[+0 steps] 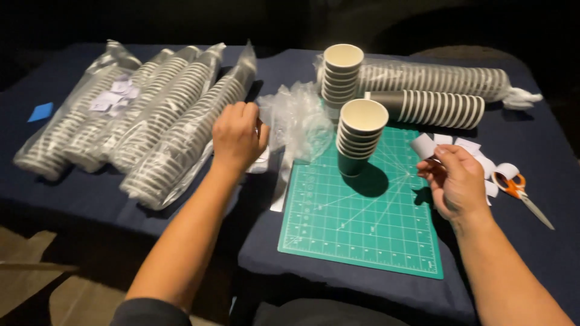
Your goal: Applying small paper labels to disposable coffee cups and stacking them in an organized manner.
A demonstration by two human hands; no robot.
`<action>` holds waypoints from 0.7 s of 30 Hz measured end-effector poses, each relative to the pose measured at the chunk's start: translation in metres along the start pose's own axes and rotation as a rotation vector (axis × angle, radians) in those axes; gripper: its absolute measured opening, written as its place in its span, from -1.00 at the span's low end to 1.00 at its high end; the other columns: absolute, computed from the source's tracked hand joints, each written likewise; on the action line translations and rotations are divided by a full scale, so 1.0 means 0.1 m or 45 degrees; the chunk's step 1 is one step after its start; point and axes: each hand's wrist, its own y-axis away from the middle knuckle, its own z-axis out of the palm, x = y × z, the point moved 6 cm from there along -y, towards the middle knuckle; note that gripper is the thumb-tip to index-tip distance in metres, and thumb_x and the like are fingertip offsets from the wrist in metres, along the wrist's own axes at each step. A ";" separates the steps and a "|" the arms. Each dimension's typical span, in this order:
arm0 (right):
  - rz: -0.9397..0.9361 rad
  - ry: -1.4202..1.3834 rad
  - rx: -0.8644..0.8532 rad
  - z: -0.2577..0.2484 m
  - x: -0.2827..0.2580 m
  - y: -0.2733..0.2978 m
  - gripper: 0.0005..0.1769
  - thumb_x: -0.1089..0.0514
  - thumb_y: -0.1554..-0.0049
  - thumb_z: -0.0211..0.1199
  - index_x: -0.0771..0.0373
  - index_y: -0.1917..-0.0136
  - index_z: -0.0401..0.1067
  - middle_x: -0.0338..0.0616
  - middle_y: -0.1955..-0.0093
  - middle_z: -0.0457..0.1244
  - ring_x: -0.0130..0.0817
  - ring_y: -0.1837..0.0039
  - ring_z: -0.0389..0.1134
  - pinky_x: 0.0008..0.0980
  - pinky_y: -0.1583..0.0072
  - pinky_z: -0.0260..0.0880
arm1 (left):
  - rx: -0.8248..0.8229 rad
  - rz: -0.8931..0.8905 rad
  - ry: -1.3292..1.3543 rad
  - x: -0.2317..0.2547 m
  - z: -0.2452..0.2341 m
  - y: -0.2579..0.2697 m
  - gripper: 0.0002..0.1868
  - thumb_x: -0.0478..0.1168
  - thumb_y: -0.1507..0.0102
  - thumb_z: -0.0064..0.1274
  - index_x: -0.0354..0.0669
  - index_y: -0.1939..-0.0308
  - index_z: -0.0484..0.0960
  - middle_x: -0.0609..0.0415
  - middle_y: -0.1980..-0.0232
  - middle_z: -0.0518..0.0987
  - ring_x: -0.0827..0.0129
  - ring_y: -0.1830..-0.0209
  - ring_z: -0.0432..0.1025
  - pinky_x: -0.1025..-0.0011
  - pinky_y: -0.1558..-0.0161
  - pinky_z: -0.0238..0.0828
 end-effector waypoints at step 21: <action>-0.599 0.417 -0.286 0.26 0.07 0.24 -0.89 0.33 -0.29 0.24 0.46 -0.05 0.49 0.23 -0.05 0.39 -0.04 0.08 0.50 -0.19 0.06 0.57 | -0.645 -0.701 1.595 1.80 0.07 0.34 -0.73 0.00 -0.33 0.15 -0.08 0.10 0.73 0.01 0.27 0.72 0.16 0.24 0.65 0.30 0.19 0.55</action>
